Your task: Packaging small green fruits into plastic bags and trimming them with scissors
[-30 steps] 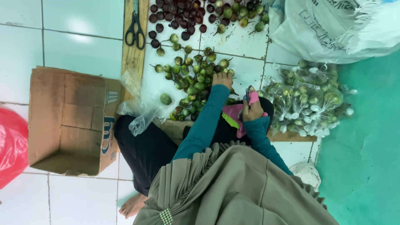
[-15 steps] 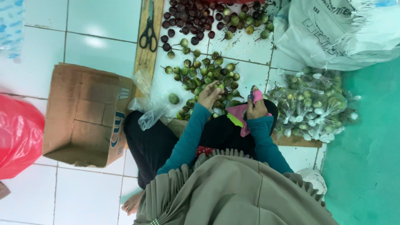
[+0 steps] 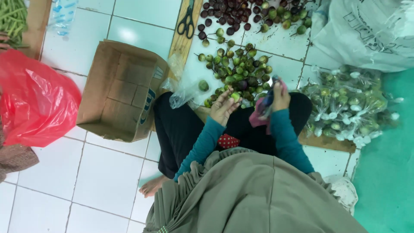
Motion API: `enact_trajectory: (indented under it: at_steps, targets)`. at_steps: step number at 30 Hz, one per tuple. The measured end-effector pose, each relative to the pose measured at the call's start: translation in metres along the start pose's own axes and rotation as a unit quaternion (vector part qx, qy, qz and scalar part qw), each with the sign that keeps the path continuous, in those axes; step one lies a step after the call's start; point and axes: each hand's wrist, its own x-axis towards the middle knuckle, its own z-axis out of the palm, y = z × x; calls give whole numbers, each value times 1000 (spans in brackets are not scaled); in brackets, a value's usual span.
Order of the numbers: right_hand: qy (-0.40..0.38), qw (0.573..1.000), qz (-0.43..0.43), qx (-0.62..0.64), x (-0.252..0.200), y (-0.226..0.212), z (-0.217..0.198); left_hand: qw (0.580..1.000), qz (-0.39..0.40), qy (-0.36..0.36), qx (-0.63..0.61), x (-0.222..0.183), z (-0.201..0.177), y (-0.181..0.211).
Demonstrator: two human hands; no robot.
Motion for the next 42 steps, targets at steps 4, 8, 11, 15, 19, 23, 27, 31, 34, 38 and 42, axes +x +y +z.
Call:
enact_trajectory:
  at_steps: [4,8,11,15,19,23,27,31,34,38,42]
  targets:
    - [-79,953,-271,-114,-70,25,45,995,-14,77,55,3,-23,-28]
    - [-112,916,-262,-283,-95,41,70,991,68,78,83,3,-17,-32]
    - [-115,919,-248,-284,-91,19,71,991,85,50,93,-7,-7,-16]
    - [-169,946,-125,-245,-79,-7,74,983,109,26,145,1,-40,-26]
    - [-187,962,-95,-177,-73,-40,62,962,113,6,249,-27,-16,-2]
    - [-142,960,-149,-190,-85,-58,60,930,190,11,313,-27,-2,10]
    - [-105,910,-233,-327,-87,57,76,927,199,19,317,-10,-39,-33]
    - [-148,925,-167,-306,-96,-37,71,890,241,-12,386,-36,-3,9]
    - [-188,958,-90,-197,-63,-37,73,880,269,-42,390,-44,15,27]
    - [-195,961,0,-196,-40,-45,63,892,249,-82,368,-53,25,36]
    - [-183,976,-63,-101,-51,-62,38,899,251,-90,347,-43,17,39]
